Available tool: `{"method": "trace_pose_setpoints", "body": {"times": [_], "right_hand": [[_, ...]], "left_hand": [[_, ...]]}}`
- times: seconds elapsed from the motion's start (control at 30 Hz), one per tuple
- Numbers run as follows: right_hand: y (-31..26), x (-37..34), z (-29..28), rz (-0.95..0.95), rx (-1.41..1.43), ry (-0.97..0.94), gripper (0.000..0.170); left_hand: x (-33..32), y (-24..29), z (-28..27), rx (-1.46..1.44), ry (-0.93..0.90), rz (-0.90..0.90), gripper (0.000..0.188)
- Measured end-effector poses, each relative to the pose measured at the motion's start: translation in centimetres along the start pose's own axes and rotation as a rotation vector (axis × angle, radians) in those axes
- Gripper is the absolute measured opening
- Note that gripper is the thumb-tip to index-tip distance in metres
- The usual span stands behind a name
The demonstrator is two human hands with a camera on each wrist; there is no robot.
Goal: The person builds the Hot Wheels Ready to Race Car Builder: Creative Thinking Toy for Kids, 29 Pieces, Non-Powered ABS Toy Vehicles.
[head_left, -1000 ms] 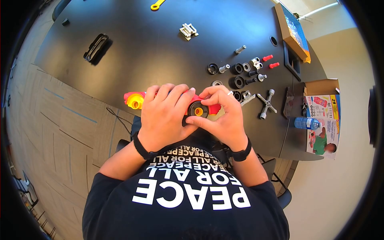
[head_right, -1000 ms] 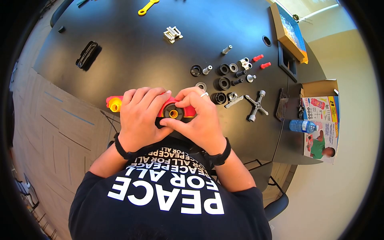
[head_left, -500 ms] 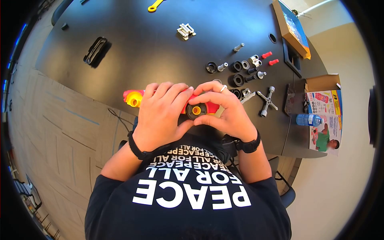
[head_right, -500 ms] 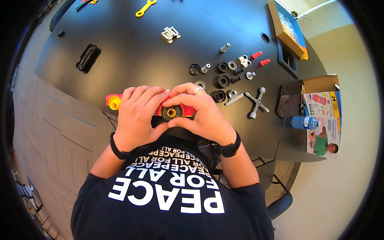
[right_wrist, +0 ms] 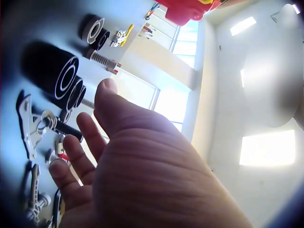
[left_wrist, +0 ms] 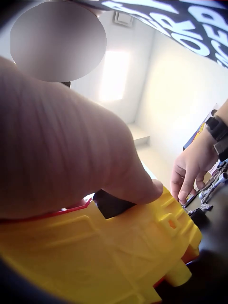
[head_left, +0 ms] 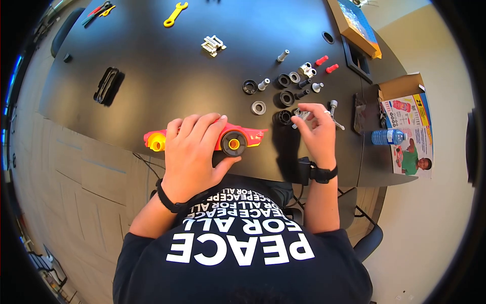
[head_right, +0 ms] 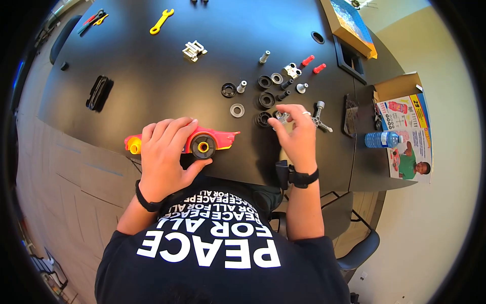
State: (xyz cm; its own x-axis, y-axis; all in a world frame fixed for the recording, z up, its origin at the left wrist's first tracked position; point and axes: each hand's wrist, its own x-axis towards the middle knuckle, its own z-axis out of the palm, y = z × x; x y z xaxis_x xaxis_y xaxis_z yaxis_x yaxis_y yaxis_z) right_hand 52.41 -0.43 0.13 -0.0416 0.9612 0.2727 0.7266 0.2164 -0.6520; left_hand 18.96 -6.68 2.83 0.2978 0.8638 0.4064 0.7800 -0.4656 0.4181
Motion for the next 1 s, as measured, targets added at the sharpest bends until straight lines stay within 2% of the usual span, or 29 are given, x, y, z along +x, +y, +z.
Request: {"method": "trace_pose_setpoints", "body": {"times": [0.03,0.17,0.47,0.7,0.93,1.0], "right_hand": [[-0.4,-0.1,0.5,-0.074,-0.019,-0.009,0.033],[-0.6,-0.1,1.7,-0.115,-0.014,-0.021,0.034],[0.6,0.5,0.5,-0.022,-0.027,0.062,0.03],[-0.5,0.1,1.7,-0.128,0.042,-0.016,0.027],[3.4,-0.5,-0.8,0.002,0.01,0.129,0.019],[4.1,-0.7,-1.8,0.067,-0.107,0.131,0.02]], "left_hand": [[0.0,0.2,0.1,-0.001,-0.002,0.007,0.075],[-0.1,0.6,0.6,0.035,0.014,-0.017,0.076],[-0.1,0.9,0.8,0.06,0.011,-0.034,0.075],[-0.2,0.9,0.5,0.034,-0.017,-0.036,0.077],[-0.2,0.9,0.5,0.033,-0.015,-0.031,0.076],[-0.2,0.8,0.6,0.046,-0.007,-0.033,0.076]]}}
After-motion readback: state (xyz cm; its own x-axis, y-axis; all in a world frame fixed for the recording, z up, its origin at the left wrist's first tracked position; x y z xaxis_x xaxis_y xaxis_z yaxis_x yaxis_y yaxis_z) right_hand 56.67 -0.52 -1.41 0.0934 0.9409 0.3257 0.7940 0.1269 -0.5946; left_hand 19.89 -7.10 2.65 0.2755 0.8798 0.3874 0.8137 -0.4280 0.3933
